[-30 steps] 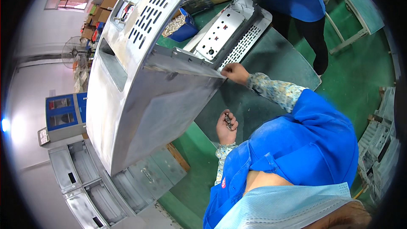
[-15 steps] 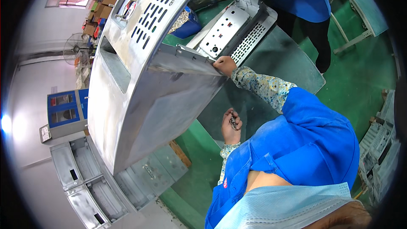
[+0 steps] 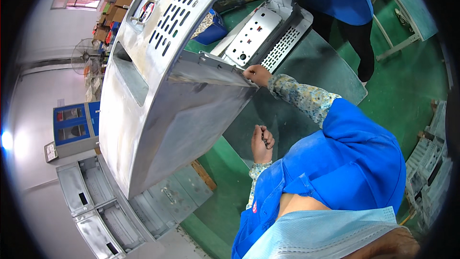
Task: Assembling metal enclosure parts by positioning components and fastening them with a tool.
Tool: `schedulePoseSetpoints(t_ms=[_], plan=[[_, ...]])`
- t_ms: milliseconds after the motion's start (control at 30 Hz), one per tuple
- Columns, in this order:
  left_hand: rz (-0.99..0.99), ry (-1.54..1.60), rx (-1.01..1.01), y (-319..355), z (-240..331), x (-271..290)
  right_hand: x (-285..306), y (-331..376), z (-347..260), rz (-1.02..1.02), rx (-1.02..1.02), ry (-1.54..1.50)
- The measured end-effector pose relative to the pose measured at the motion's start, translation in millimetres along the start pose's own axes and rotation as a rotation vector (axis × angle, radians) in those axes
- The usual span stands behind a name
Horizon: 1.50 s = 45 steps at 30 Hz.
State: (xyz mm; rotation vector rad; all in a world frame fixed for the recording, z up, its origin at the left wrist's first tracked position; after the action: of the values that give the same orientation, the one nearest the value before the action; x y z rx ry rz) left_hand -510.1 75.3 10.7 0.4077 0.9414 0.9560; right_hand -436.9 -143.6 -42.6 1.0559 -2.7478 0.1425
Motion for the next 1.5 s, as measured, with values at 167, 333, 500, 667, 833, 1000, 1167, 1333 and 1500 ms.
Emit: schedulePoseSetpoints(t_ms=[167,333,500,667,833,1000,1167,1333,1500], plan=[[0.102,-0.053,-0.062,-2.0,1.6,0.9,36.3,67.1,-31.1,-0.015,0.03,-0.082],[0.19,-0.326,-0.178,-8.9,3.2,-2.4,35.0,128.5,-57.1,-0.418,0.364,-0.032],[0.244,-0.495,-0.254,-9.5,1.8,-3.3,41.3,126.7,-60.5,-0.546,0.261,-0.011],[0.144,-0.131,-0.057,-15.4,-5.2,11.4,32.4,84.9,-34.4,-0.257,0.26,-0.016],[0.1,-0.038,-0.036,-15.8,-4.2,12.6,17.9,17.3,35.5,0.173,-0.446,-0.353],[0.116,-0.052,-0.036,-13.9,-3.5,9.4,-8.4,5.5,48.4,0.199,-0.686,-0.473],[0.12,-0.044,-0.034,-13.7,-2.2,9.4,-16.0,4.5,46.5,0.193,-0.685,-0.52],[0.086,-0.022,-0.019,-18.5,-3.8,10.1,-14.3,5.2,46.6,0.173,-0.67,-0.487],[0.066,-0.004,-0.013,-20.4,-3.3,12.2,-15.8,8.0,45.8,0.198,-0.676,-0.579]])
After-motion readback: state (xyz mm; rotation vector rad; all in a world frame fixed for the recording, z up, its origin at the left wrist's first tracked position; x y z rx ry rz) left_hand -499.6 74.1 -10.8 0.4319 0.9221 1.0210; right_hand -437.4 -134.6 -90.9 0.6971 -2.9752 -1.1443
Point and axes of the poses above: each hand's wrist, its own y-axis away from the middle knuckle, its own x-axis out of the back of the hand, z = x × y, the point moved 4 cm from there along -y, towards the middle knuckle, and after that the axes turned 12 degrees about z, right-handed, at the moved point
